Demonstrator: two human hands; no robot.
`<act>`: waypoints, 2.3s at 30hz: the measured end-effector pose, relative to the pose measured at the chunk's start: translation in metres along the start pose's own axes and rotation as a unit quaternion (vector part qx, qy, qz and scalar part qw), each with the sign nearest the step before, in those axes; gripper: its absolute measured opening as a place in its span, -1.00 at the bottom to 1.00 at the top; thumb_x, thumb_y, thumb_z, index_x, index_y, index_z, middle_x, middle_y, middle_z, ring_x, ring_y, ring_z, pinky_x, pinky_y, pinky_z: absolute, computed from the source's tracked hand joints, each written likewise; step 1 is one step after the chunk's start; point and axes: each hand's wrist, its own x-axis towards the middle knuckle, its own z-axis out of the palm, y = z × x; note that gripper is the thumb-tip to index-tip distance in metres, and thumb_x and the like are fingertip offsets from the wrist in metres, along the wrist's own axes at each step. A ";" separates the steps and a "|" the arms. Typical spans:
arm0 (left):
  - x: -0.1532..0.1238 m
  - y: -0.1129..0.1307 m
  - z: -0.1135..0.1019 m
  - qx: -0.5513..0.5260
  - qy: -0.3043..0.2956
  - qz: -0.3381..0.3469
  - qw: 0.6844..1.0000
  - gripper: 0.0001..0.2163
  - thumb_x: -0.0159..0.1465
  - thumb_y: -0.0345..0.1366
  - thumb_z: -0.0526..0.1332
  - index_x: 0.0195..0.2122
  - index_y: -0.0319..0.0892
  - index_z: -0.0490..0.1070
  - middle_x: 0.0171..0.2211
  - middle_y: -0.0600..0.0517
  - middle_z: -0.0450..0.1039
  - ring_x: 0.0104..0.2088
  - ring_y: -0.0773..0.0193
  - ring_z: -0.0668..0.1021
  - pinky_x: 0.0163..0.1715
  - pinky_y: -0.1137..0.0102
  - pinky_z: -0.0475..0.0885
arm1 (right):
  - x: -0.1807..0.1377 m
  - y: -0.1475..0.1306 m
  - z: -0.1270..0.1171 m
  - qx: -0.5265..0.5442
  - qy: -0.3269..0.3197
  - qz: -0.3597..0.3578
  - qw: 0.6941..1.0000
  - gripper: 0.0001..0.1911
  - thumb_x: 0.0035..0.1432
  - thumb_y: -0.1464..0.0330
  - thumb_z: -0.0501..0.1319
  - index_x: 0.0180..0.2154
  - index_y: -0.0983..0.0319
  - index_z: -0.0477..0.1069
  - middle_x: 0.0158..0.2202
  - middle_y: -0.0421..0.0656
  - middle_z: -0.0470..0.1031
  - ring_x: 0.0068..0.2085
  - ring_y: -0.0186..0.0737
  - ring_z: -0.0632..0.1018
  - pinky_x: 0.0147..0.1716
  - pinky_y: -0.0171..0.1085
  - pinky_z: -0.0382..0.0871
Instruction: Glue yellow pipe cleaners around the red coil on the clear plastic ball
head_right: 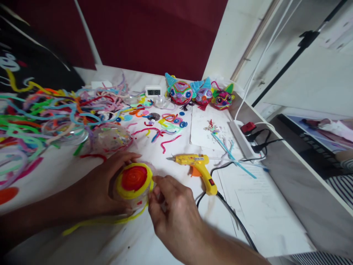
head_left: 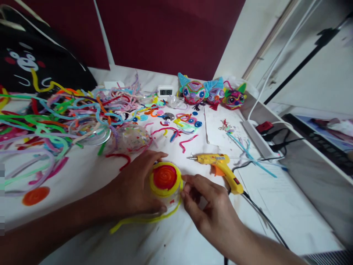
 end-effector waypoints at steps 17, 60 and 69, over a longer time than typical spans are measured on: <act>0.003 -0.008 -0.006 0.021 -0.064 0.040 0.997 -0.03 0.06 -0.06 0.71 0.50 0.13 0.42 0.36 -0.09 0.43 0.35 -0.23 0.57 0.42 -0.03 0.58 | 0.002 0.001 -0.002 -0.009 0.020 -0.015 1.000 -0.72 0.42 0.46 0.25 -0.01 0.41 0.73 -0.33 -0.05 0.73 -0.41 -0.19 0.71 -0.38 -0.30 0.62; 0.010 0.000 -0.016 0.048 0.112 0.193 0.974 -0.16 0.39 -0.09 0.56 0.62 0.10 0.23 0.52 -0.13 0.49 0.46 -0.23 0.61 0.54 -0.05 0.55 | 0.004 0.049 -0.084 -0.376 0.032 0.123 0.918 -0.69 0.46 0.25 0.25 0.00 0.26 0.72 -0.03 0.18 0.74 -0.09 0.21 0.76 -0.19 -0.04 0.55; 0.012 0.005 -0.019 0.063 0.141 0.252 0.955 -0.09 0.38 -0.29 0.60 0.65 0.06 0.16 0.49 -0.20 0.51 0.47 -0.19 0.60 0.54 -0.06 0.55 | 0.012 0.062 -0.101 -0.288 -0.038 0.221 0.931 -0.90 0.29 0.26 0.42 -0.28 0.13 0.63 -0.32 -0.07 0.75 -0.36 -0.04 0.66 -0.34 -0.18 0.31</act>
